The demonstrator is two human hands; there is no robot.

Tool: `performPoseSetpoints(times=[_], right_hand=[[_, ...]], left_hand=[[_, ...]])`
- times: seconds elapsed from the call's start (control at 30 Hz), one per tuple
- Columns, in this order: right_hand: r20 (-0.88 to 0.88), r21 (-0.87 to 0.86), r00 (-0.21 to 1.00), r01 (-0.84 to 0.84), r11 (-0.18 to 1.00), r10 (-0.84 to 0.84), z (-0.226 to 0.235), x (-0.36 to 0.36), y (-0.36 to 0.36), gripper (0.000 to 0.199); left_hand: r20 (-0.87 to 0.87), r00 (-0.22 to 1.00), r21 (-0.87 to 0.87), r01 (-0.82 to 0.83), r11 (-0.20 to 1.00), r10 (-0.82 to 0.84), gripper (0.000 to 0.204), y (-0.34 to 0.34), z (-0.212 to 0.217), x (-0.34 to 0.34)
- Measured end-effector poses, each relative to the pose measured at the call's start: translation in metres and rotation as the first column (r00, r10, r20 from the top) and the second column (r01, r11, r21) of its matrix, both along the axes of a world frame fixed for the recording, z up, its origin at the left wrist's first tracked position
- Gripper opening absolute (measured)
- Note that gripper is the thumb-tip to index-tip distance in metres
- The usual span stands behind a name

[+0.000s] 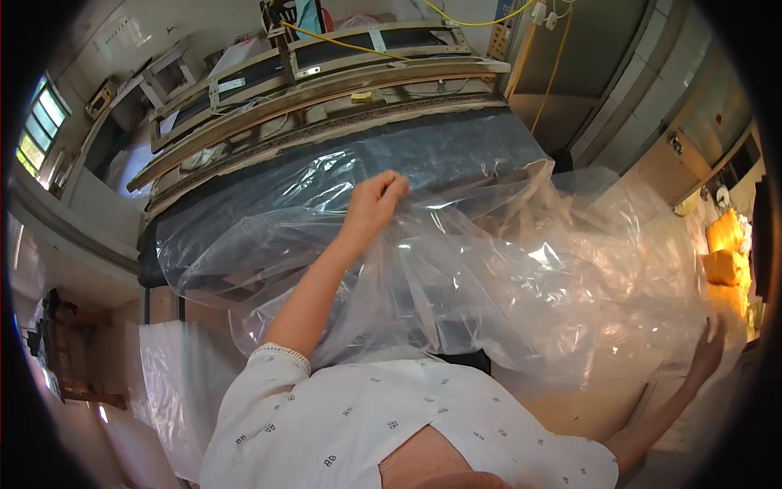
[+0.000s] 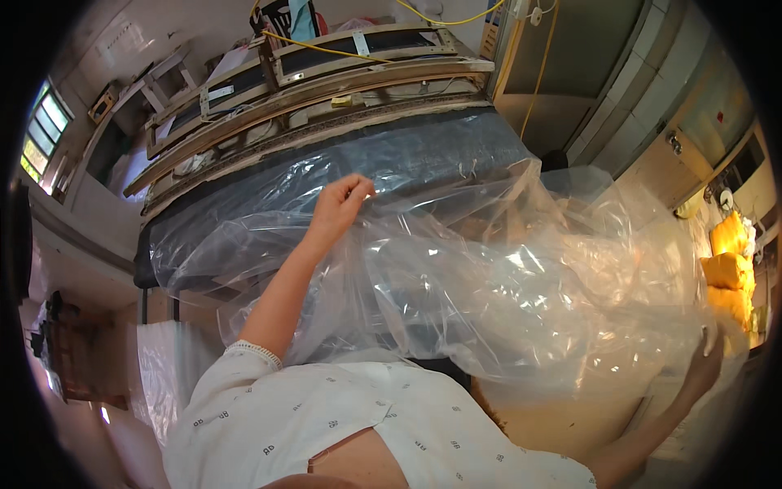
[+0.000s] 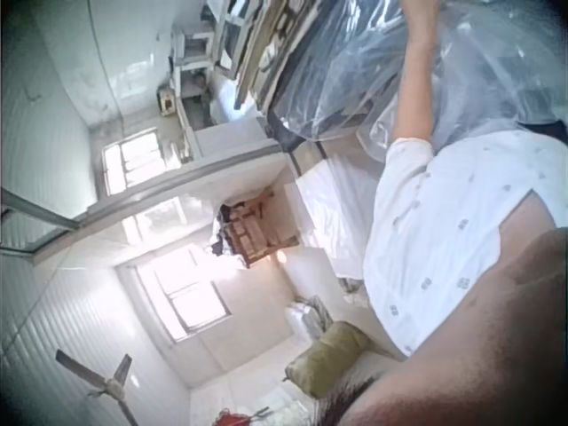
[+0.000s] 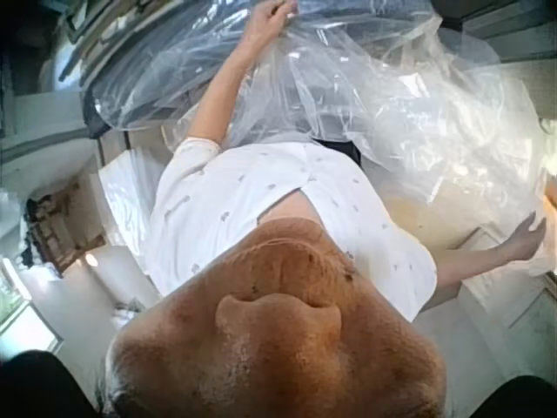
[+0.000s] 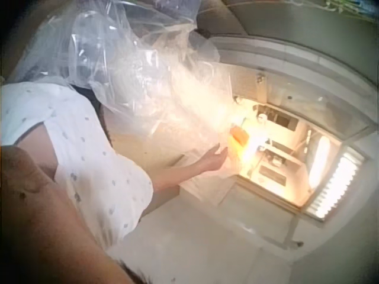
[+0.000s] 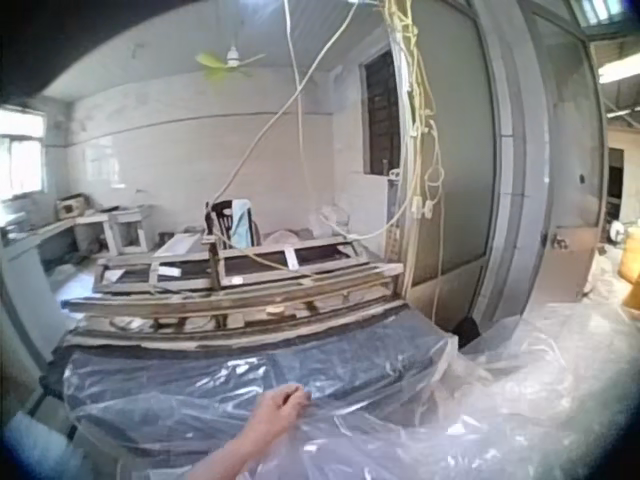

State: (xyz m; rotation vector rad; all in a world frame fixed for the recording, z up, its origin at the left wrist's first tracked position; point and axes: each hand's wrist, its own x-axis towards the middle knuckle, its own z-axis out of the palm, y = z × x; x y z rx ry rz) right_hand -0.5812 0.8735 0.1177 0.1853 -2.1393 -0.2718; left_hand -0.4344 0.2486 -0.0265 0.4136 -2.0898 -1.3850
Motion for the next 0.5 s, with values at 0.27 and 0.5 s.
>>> performPoseSetpoints(times=[0.27, 0.5], right_hand=[[0.261, -0.852, -0.183, -0.505, 0.137, 0.948, -0.044, 0.028, -0.383, 0.057], [0.031, -0.942, -0.395, -0.319, -0.106, 0.918, -0.066, 0.073, -0.481, 0.013]], left_hand=[[-0.123, 0.992, -0.427, -0.028, 0.904, -0.027, 0.015, 0.023, 0.089, 0.013], [0.095, 0.881, -0.756, -0.238, 0.61, 0.463, 0.014, -0.006, 0.067, 0.123]])
